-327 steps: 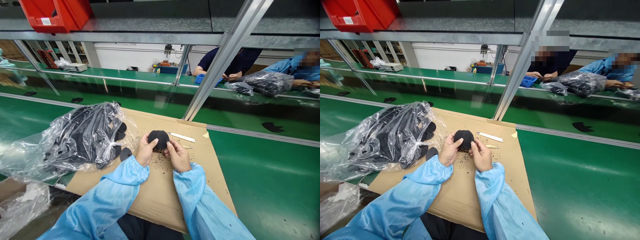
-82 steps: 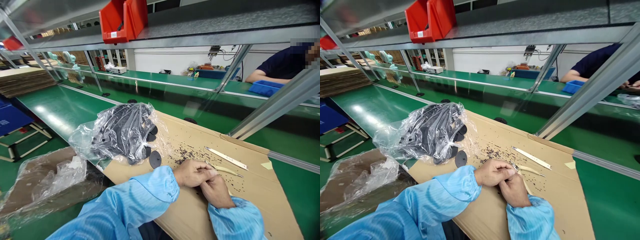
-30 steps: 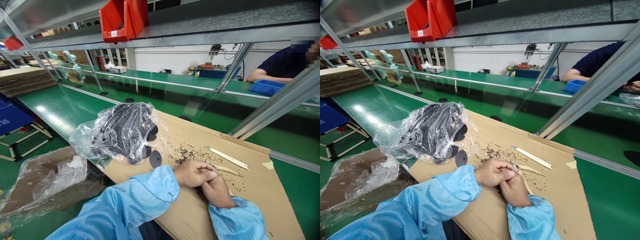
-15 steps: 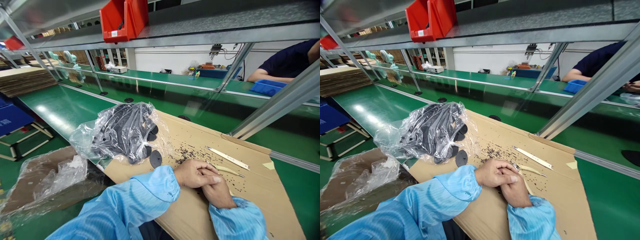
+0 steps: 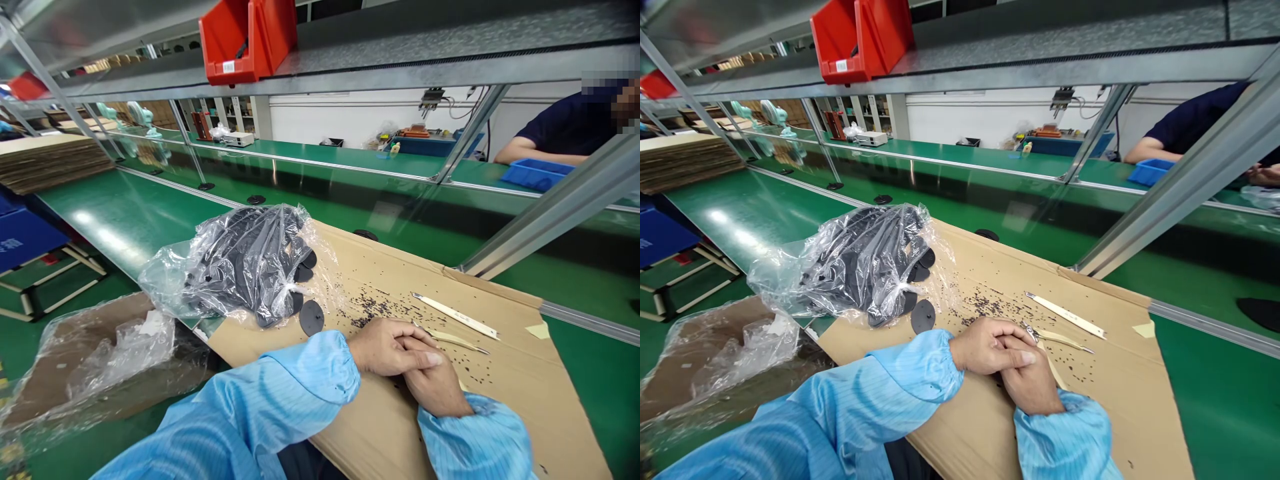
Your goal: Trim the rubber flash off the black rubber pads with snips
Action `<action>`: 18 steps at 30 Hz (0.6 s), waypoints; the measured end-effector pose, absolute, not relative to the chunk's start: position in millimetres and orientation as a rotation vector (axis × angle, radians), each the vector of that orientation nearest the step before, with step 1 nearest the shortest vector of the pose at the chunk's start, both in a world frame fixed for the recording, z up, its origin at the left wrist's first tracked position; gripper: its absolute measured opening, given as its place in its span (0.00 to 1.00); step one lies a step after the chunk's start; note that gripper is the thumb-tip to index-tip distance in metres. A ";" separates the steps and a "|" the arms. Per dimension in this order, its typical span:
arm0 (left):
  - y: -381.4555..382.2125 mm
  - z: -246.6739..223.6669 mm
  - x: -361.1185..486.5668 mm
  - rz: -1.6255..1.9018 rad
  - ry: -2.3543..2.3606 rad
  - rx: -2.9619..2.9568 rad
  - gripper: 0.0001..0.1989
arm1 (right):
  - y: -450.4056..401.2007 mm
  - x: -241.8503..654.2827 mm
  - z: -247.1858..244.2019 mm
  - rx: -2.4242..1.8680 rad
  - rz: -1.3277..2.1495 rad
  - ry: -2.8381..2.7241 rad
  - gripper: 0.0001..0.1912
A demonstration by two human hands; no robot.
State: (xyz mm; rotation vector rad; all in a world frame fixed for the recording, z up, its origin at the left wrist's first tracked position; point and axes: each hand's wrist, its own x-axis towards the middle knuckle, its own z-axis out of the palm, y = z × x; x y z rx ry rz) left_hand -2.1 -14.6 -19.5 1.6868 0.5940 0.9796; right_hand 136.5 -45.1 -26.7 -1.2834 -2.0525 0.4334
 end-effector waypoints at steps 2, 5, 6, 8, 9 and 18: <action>-14.8 -18.8 -2.2 0.973 0.595 1.683 0.19 | -45.4 136.9 -26.7 -1.286 0.431 -2.053 0.14; -15.2 -17.8 -2.3 0.965 0.602 1.680 0.20 | -45.6 136.7 -26.4 -1.286 0.450 -2.055 0.15; -15.2 -17.4 -2.3 0.963 0.603 1.681 0.20 | -45.6 136.4 -26.2 -1.283 0.456 -2.052 0.15; -15.3 -16.8 -2.6 0.965 0.604 1.684 0.20 | -45.6 135.7 -25.7 -1.275 0.461 -2.047 0.15; -15.3 -16.6 -2.7 0.963 0.602 1.683 0.20 | -45.6 135.3 -25.4 -1.275 0.460 -2.041 0.15; -15.7 -19.1 -2.6 0.958 0.605 1.684 0.19 | -47.0 135.8 -25.4 -1.298 0.471 -2.050 0.15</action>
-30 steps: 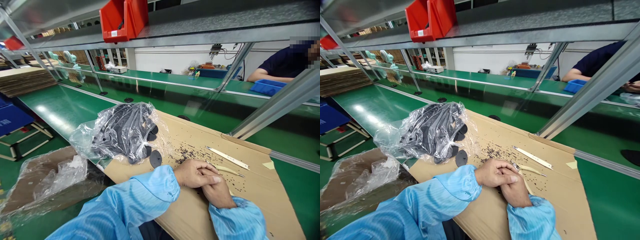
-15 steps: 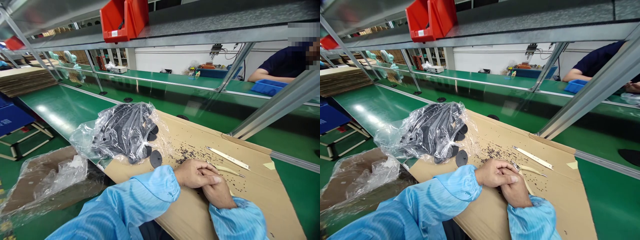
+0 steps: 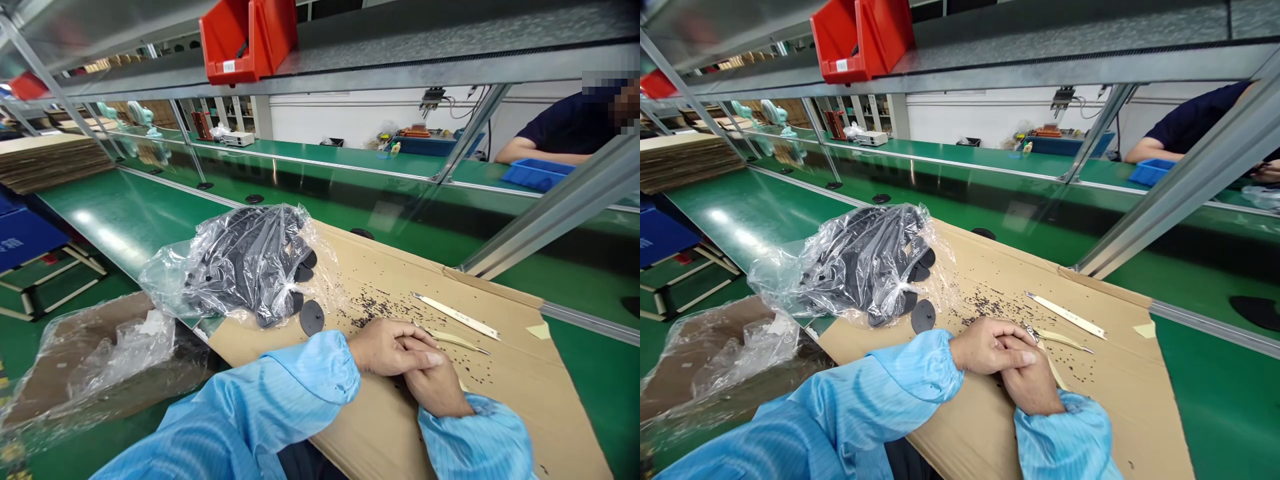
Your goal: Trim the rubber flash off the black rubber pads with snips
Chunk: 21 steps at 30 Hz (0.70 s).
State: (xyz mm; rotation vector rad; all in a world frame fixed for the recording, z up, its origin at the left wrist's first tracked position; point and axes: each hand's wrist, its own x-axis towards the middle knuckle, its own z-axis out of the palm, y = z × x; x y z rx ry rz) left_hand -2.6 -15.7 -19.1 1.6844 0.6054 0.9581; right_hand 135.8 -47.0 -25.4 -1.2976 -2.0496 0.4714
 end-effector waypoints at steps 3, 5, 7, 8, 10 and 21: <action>-15.3 -19.4 -2.6 0.963 0.610 1.689 0.19 | -47.1 135.8 -25.5 -1.314 0.479 -2.039 0.15; -15.0 -19.0 -2.8 0.963 0.607 1.687 0.19 | -46.7 135.8 -25.8 -1.318 0.482 -2.038 0.15; -14.7 -18.6 -2.9 0.964 0.602 1.688 0.19 | -46.0 136.1 -26.3 -1.312 0.477 -2.045 0.15; -14.7 -18.5 -2.9 0.964 0.599 1.691 0.19 | -45.7 136.2 -26.5 -1.308 0.472 -2.049 0.15; -14.9 -18.4 -2.9 0.962 0.598 1.696 0.19 | -45.3 136.1 -26.5 -1.301 0.461 -2.052 0.15; -15.2 -18.2 -2.0 0.947 0.618 1.685 0.19 | -46.7 134.1 -21.7 -1.284 0.455 -2.049 0.15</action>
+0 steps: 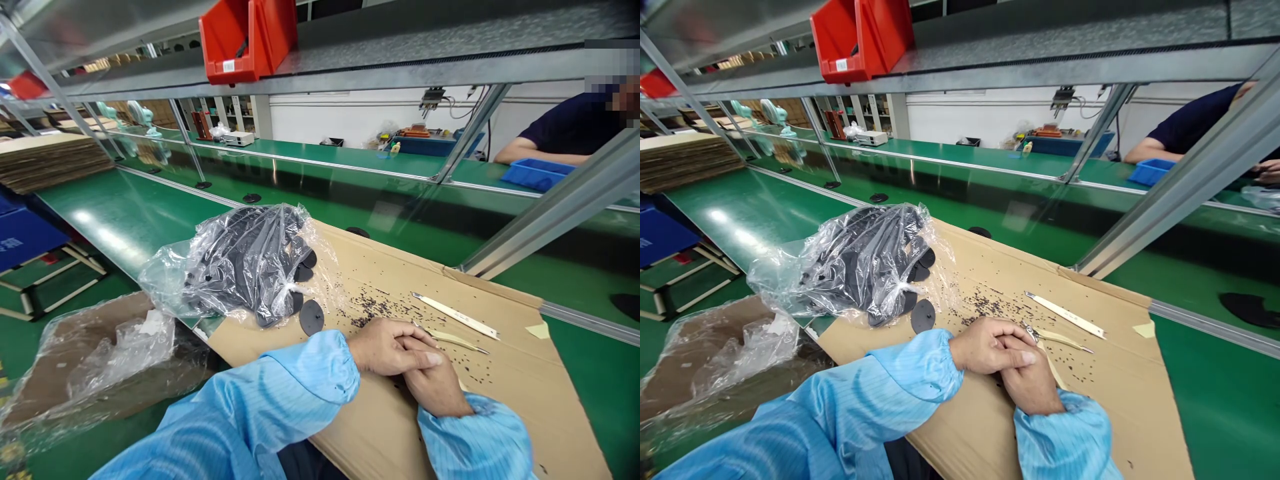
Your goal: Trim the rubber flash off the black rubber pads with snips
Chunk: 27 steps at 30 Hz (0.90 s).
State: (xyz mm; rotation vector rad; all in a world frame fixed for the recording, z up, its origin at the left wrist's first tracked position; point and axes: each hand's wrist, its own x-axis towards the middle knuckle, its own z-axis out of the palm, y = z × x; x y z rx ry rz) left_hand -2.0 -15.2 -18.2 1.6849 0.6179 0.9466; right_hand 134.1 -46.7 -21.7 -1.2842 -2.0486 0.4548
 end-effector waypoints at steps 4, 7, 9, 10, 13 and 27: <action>-15.5 -17.9 -2.2 0.934 0.617 1.676 0.20 | -46.4 133.2 -22.1 -1.287 0.439 -2.024 0.14; -15.6 -17.3 -2.6 0.922 0.627 1.678 0.19 | -46.4 133.0 -22.2 -1.293 0.451 -2.030 0.15; -15.5 -16.8 -2.7 0.908 0.637 1.674 0.18 | -46.4 133.3 -22.3 -1.291 0.456 -2.035 0.15; -15.4 -16.5 -2.7 0.901 0.641 1.672 0.18 | -46.4 133.5 -22.4 -1.290 0.457 -2.035 0.15; -15.1 -15.5 -2.7 0.895 0.644 1.669 0.18 | -46.3 133.8 -22.5 -1.289 0.455 -2.029 0.14; -15.4 -17.5 -2.8 0.905 0.636 1.676 0.20 | -46.0 135.7 -25.7 -1.308 0.503 -2.034 0.15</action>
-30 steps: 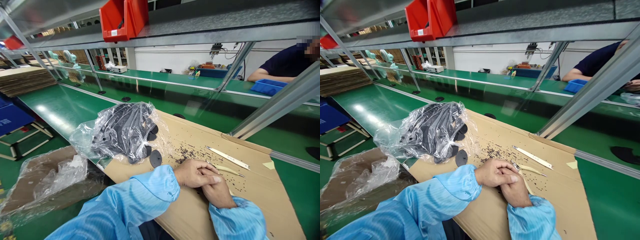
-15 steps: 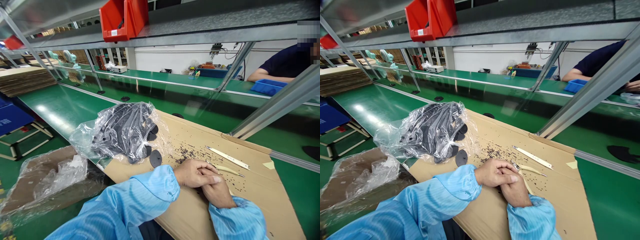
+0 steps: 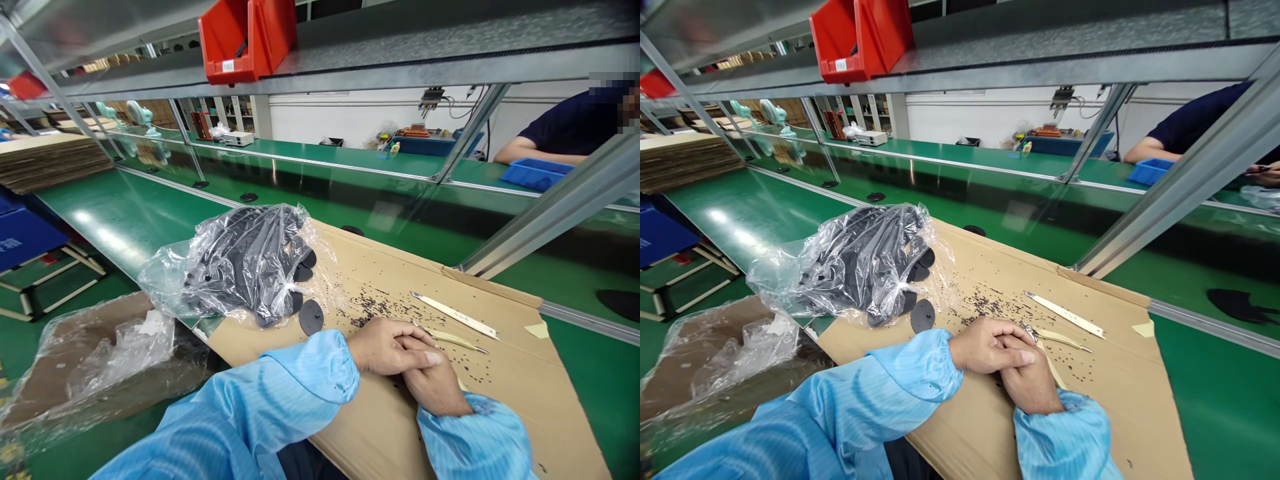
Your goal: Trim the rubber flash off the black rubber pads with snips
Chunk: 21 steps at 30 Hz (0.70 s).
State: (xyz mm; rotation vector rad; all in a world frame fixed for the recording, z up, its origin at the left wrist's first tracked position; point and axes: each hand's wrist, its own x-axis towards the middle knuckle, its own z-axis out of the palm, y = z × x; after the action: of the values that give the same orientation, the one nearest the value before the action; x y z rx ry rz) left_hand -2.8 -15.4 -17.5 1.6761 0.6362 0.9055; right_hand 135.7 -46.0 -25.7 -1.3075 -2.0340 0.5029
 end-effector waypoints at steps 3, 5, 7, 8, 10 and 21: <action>-15.2 -17.7 -2.8 0.922 0.625 1.684 0.20 | -46.1 135.4 -25.7 -1.310 0.481 -2.032 0.15; -15.3 -17.1 -2.8 0.924 0.619 1.684 0.20 | -46.2 134.4 -24.6 -1.314 0.473 -2.025 0.15; -15.4 -16.2 -3.0 0.916 0.621 1.682 0.19 | -46.2 133.4 -23.5 -1.317 0.469 -2.018 0.15; -15.5 -15.8 -3.1 0.914 0.625 1.683 0.18 | -46.1 133.2 -23.1 -1.319 0.471 -2.019 0.15; -15.6 -15.4 -3.3 0.914 0.630 1.687 0.18 | -45.9 133.2 -22.9 -1.322 0.474 -2.026 0.15; -14.6 -16.9 -2.3 0.870 0.657 1.689 0.16 | -44.9 136.8 -28.4 -1.324 0.474 -2.054 0.16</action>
State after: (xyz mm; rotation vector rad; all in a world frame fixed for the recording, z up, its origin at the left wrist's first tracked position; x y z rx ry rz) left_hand -2.3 -14.6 -16.9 1.6894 0.6574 0.8702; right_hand 136.8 -44.9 -28.4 -1.3238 -2.0537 0.4739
